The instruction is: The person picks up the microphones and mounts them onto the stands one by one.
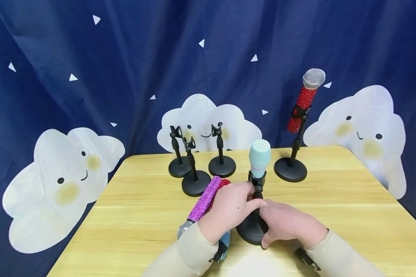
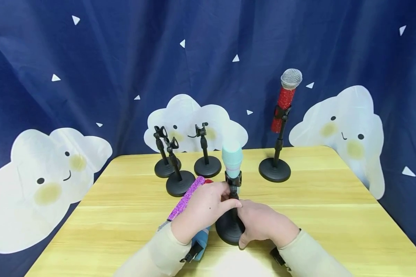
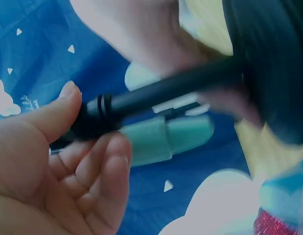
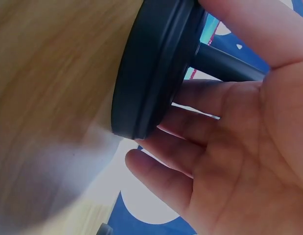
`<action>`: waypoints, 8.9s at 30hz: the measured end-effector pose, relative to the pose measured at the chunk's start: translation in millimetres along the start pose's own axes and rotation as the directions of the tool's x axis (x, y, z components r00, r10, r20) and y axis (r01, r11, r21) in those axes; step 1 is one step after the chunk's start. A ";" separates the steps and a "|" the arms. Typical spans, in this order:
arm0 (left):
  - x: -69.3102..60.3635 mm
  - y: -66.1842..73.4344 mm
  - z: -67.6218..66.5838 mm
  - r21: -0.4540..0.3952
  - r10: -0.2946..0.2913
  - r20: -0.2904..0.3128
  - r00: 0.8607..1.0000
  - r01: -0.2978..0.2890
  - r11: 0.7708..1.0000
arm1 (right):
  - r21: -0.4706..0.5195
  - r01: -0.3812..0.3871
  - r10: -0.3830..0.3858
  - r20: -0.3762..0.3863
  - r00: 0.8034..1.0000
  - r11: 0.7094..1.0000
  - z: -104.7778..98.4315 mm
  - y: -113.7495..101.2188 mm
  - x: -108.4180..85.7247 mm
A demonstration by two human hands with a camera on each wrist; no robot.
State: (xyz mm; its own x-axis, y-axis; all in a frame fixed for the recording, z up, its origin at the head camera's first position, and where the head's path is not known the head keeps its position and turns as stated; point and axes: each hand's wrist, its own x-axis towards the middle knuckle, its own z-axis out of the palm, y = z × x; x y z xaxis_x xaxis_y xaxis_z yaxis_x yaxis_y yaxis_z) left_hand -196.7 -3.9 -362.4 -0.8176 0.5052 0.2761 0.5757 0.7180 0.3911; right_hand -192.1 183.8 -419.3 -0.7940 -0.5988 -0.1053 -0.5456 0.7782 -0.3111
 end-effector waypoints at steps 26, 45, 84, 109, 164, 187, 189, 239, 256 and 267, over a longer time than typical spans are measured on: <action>-2.0 -1.4 -16.2 -0.124 -0.007 0.202 0.979 0.033 0.992 | -0.020 0.017 -0.017 -0.003 1.000 1.000 -2.1 -1.0 1.9; -2.2 -4.6 -14.7 -0.140 0.009 0.247 0.969 0.027 0.990 | -0.023 0.033 -0.033 -0.008 0.999 0.999 -0.3 1.2 1.1; -1.7 -4.7 -14.4 -0.180 -0.044 0.122 0.992 0.065 0.982 | -0.010 -0.013 0.013 0.009 1.000 1.000 -1.0 0.4 1.4; -3.8 -1.7 -10.4 -0.086 0.060 -0.095 0.994 -0.068 0.994 | 0.186 0.159 -0.141 -0.106 0.984 0.970 -50.2 5.4 -20.4; 6.7 11.5 -36.8 -0.254 -0.006 -0.244 0.970 -0.058 0.966 | 0.245 0.268 -0.148 -0.419 0.896 0.932 -52.5 -2.6 -15.8; 5.3 10.5 -36.8 -0.198 0.029 -0.262 0.965 -0.083 0.977 | 0.162 0.102 -0.021 -0.440 0.898 0.982 -48.1 -5.3 -11.8; 5.3 10.5 -36.9 -0.204 0.025 -0.260 0.965 -0.080 0.976 | 0.165 0.139 -0.054 -0.437 0.898 0.976 -48.5 -4.7 -13.0; 4.1 11.7 -35.0 -0.187 0.019 -0.262 0.965 -0.070 0.980 | 0.188 0.173 -0.070 -0.454 0.888 0.967 -49.0 -9.2 -14.7; 3.3 11.3 -35.2 -0.176 0.022 -0.258 0.966 -0.069 0.982 | 0.243 0.199 -0.072 -0.449 0.891 0.949 -45.6 -9.8 -12.7; 5.1 15.6 -39.1 -0.128 0.050 -0.260 0.964 -0.086 0.988 | 0.220 0.248 -0.127 -0.453 0.883 0.943 -49.0 -5.8 -12.7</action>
State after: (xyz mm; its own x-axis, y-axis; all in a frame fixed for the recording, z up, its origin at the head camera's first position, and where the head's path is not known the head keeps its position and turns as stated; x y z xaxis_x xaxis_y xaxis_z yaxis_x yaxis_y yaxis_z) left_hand -191.9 -8.8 -320.6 -0.7592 0.3985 0.5145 0.6393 0.6049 0.4748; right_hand -192.0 196.2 -369.9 -0.7531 -0.5412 0.3740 -0.6527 0.5439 -0.5274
